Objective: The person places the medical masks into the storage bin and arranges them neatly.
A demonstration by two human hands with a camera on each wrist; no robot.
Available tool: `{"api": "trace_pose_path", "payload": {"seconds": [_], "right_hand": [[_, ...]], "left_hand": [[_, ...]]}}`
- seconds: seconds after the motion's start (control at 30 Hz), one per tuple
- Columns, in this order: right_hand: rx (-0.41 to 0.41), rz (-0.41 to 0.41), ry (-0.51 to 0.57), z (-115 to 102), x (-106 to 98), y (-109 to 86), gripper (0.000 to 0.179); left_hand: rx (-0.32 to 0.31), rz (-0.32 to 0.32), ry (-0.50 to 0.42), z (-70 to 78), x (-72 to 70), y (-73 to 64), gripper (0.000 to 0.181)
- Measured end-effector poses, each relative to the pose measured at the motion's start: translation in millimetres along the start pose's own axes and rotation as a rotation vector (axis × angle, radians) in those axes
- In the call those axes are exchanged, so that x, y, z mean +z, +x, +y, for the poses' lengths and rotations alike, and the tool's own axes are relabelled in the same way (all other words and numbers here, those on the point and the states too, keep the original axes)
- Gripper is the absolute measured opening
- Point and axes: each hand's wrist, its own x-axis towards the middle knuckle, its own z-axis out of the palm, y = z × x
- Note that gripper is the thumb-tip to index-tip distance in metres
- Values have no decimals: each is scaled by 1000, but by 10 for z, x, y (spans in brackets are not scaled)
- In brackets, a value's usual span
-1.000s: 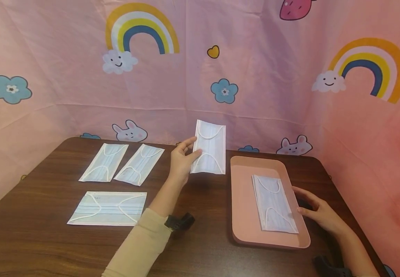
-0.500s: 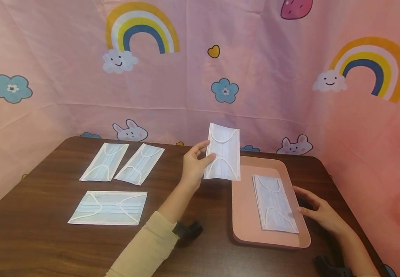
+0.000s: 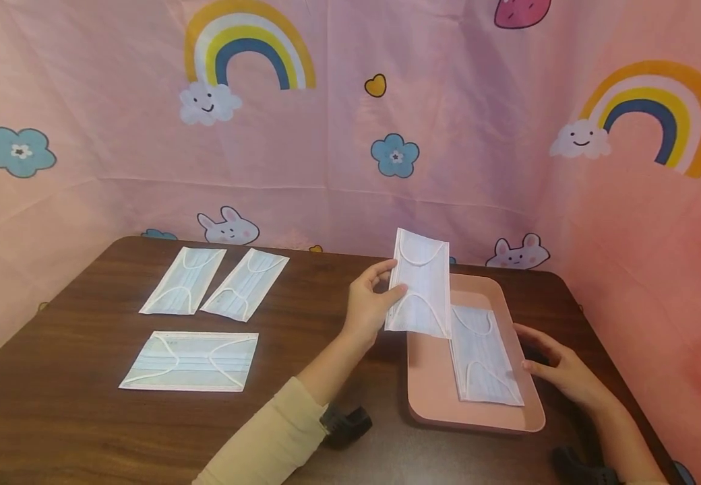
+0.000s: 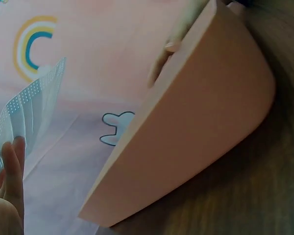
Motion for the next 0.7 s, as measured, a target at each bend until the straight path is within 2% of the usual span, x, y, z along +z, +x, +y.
{"api": "trace_pose_path", "payload": {"seconds": [0.37,0.5,0.7], "right_hand": [[-14,1,9,20,-5,-8,62],[-32,6,24,19,-6,-6,61],[-36,3,33,20,-2,7,61]], "left_hand": [[29,2,69,-50,244,-141,40],[23,48,72,-74,368,-200,39],[-32,104,90,-101,501,-268,38]]}}
